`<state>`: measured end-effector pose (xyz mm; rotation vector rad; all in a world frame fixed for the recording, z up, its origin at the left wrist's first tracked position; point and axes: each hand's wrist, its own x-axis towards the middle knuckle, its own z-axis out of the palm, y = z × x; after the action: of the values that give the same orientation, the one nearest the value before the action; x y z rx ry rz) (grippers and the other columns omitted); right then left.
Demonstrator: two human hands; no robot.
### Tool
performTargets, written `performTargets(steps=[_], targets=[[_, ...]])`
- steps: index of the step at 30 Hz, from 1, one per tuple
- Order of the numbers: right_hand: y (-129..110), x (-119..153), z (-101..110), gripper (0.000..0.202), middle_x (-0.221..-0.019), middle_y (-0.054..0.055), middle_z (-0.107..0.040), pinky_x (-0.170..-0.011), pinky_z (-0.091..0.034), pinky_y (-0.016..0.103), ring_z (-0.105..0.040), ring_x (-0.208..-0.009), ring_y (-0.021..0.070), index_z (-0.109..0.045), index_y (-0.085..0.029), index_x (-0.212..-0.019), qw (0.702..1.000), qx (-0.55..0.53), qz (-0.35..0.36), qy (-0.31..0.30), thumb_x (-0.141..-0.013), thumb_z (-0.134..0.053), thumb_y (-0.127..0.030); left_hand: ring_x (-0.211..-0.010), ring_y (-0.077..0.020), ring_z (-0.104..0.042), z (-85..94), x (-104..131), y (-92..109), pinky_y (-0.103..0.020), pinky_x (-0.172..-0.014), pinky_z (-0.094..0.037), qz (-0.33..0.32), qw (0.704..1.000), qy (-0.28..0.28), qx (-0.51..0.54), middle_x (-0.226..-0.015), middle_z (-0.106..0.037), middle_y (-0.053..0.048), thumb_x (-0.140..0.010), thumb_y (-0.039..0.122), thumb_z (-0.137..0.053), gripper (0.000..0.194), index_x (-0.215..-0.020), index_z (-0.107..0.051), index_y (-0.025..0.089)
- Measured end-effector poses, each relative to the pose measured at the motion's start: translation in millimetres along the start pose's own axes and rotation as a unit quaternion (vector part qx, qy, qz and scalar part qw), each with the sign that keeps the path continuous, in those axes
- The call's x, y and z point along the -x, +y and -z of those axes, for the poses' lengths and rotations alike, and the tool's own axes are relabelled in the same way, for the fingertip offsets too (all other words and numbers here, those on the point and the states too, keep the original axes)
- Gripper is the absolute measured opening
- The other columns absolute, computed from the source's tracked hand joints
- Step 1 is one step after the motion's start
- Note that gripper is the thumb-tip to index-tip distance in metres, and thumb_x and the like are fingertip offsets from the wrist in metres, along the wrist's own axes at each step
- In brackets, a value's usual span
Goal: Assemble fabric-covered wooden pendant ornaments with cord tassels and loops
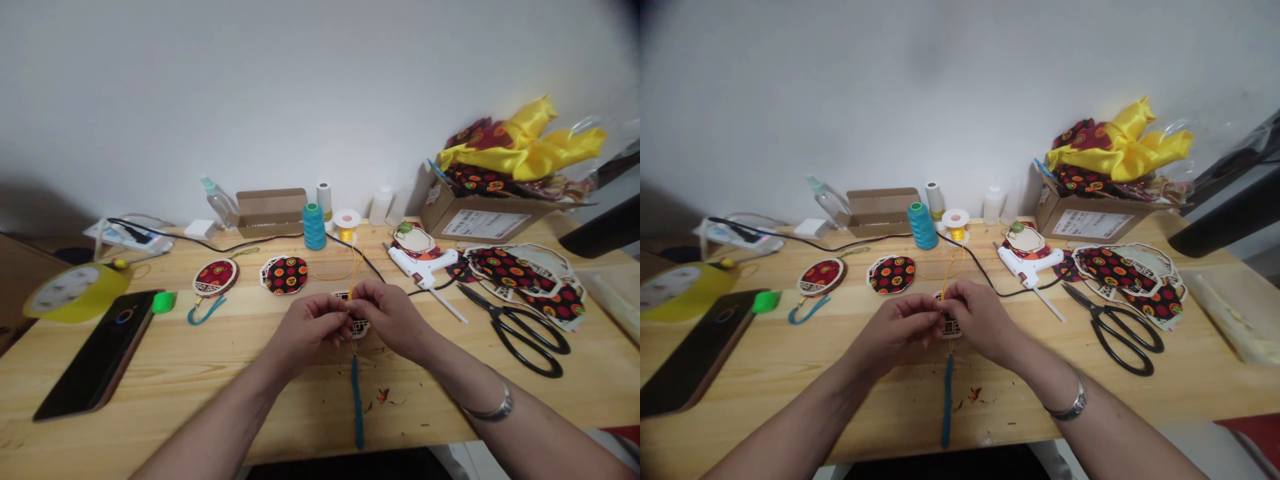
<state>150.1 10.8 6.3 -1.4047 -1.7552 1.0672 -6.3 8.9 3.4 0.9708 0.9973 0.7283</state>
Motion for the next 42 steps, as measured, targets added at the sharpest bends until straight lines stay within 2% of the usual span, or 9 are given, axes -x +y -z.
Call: performTargets(steps=[5,13,20,25,28,31,36,42], targets=[[-2.5,-1.3,2.2,0.015,-0.058,-0.004,-0.052,-0.053,-0.036,0.021,-0.045,-0.056,0.0093,-0.052,-0.017,-0.062,0.999,-0.043,-0.001,-0.002,-0.076,-0.055,-0.019,-0.047,-0.0062,-0.047,3.3,-2.6,-1.7,-0.018,-0.045,-0.031,-0.009,1.000,-0.002,0.002,-0.053,-0.058,0.000,-0.069,0.027,-0.067,0.017,-0.076,-0.069,0.011],[-6.9,-1.0,5.6,0.015,-0.053,-0.005,-0.045,-0.045,-0.028,0.019,-0.036,-0.049,0.0069,-0.052,-0.016,-0.062,0.985,-0.156,-0.049,-0.051,-0.074,-0.056,-0.024,-0.046,-0.0049,-0.042,3.2,-2.6,-3.6,-0.018,-0.045,-0.027,0.007,0.998,0.003,0.061,-0.051,-0.055,0.001,-0.063,0.026,-0.072,0.016,-0.071,-0.071,0.012],[-7.3,-0.7,4.9,0.015,-0.053,-0.005,-0.044,-0.045,-0.028,0.019,-0.036,-0.050,0.0068,-0.052,-0.015,-0.063,0.982,-0.172,-0.048,-0.056,-0.073,-0.058,-0.025,-0.045,-0.0042,-0.037,3.3,-2.6,-5.4,-0.019,-0.046,-0.024,0.004,0.998,0.014,0.059,-0.049,-0.052,0.003,-0.064,0.023,-0.071,0.013,-0.068,-0.070,0.012],[-5.9,-0.2,3.4,0.016,-0.055,-0.004,-0.046,-0.047,-0.031,0.019,-0.039,-0.052,0.0075,-0.053,-0.015,-0.063,0.990,-0.132,-0.042,-0.039,-0.075,-0.057,-0.025,-0.045,-0.0041,-0.036,2.6,-3.0,-6.5,-0.019,-0.046,-0.024,0.003,0.998,0.030,0.058,-0.050,-0.053,0.003,-0.063,0.024,-0.071,0.013,-0.069,-0.070,0.012],[-3.2,-0.5,5.1,0.018,-0.060,-0.003,-0.052,-0.052,-0.036,0.021,-0.045,-0.056,0.0090,-0.057,-0.016,-0.069,0.995,-0.091,-0.012,-0.041,-0.081,-0.051,-0.027,-0.047,-0.0052,-0.038,3.4,-4.2,-6.2,-0.020,-0.048,-0.026,-0.011,0.998,0.032,0.054,-0.052,-0.054,0.002,-0.065,0.024,-0.070,0.014,-0.071,-0.071,0.012],[-0.5,-1.0,8.8,0.023,-0.066,0.000,-0.059,-0.058,-0.038,0.023,-0.051,-0.062,0.0113,-0.060,-0.017,-0.074,0.999,-0.012,0.016,-0.044,-0.086,-0.045,-0.027,-0.046,-0.0056,-0.036,4.2,-5.5,-4.0,-0.020,-0.046,-0.025,-0.030,0.997,0.053,0.043,-0.047,-0.049,0.003,-0.065,0.026,-0.071,0.015,-0.068,-0.070,0.011],[1.9,0.0,12.1,0.027,-0.059,-0.001,-0.057,-0.053,-0.033,0.024,-0.047,-0.057,0.0118,-0.055,-0.018,-0.062,0.992,0.126,0.016,-0.014,-0.085,-0.050,-0.032,-0.045,-0.0052,-0.037,4.8,-7.0,-2.1,-0.020,-0.046,-0.026,-0.040,0.994,0.081,0.057,-0.048,-0.051,0.003,-0.064,0.027,-0.072,0.017,-0.067,-0.069,0.011],[-2.3,9.1,3.8,0.024,-0.063,-0.001,-0.059,-0.055,-0.034,0.024,-0.050,-0.059,0.0118,-0.056,-0.019,-0.068,0.990,0.128,0.057,0.020,-0.087,-0.048,-0.032,-0.045,-0.0050,-0.038,3.4,-6.8,-1.9,-0.019,-0.043,-0.025,-0.047,0.993,0.099,0.047,-0.050,-0.055,0.001,-0.064,0.027,-0.071,0.018,-0.068,-0.069,0.010]])
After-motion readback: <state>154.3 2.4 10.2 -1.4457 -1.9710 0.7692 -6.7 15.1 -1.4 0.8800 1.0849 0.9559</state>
